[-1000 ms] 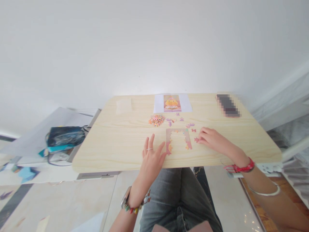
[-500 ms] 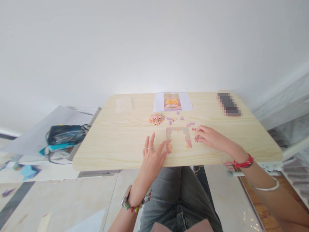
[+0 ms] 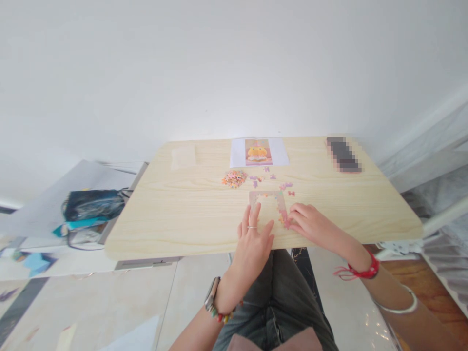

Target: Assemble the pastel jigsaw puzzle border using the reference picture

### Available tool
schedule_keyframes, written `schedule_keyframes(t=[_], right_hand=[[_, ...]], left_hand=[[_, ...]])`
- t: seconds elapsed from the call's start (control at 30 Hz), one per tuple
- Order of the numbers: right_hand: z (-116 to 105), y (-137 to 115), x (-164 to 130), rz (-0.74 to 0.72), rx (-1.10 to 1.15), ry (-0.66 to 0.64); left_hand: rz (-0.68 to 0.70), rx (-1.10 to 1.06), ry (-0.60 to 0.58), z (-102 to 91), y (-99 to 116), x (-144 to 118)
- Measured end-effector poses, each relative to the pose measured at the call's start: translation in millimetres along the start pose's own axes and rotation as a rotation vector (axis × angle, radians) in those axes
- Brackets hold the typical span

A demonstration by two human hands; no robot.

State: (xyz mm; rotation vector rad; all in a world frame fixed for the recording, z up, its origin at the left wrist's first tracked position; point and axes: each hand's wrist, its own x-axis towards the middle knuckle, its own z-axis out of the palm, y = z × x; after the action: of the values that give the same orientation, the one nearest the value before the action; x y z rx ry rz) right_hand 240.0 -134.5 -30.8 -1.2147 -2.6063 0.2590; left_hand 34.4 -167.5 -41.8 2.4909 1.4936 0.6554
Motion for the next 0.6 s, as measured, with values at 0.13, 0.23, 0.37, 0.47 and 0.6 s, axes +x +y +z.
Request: schedule_keyframes(t=[0.13, 0.23, 0.37, 0.47, 0.6], right_hand=[[5, 0, 1, -0.015, -0.007, 0.014], [4, -1, 1, -0.023, -0.022, 0.009], [4, -2, 0, -0.023, -0.060, 0.000], [4, -3, 0, -0.033, -0.091, -0.005], [3, -5, 0, -0.032, -0.107, 0.008]], left_hand=[[0.027, 0.003, -0.012, 4.7, 9, 1], [0.031, 0.008, -0.026, 6.2, 11, 1], [0.031, 0.022, -0.052, 7.2, 14, 1], [0.036, 0.041, -0.051, 9.3, 16, 1], [0.031, 0.065, -0.030, 12.3, 17, 1]])
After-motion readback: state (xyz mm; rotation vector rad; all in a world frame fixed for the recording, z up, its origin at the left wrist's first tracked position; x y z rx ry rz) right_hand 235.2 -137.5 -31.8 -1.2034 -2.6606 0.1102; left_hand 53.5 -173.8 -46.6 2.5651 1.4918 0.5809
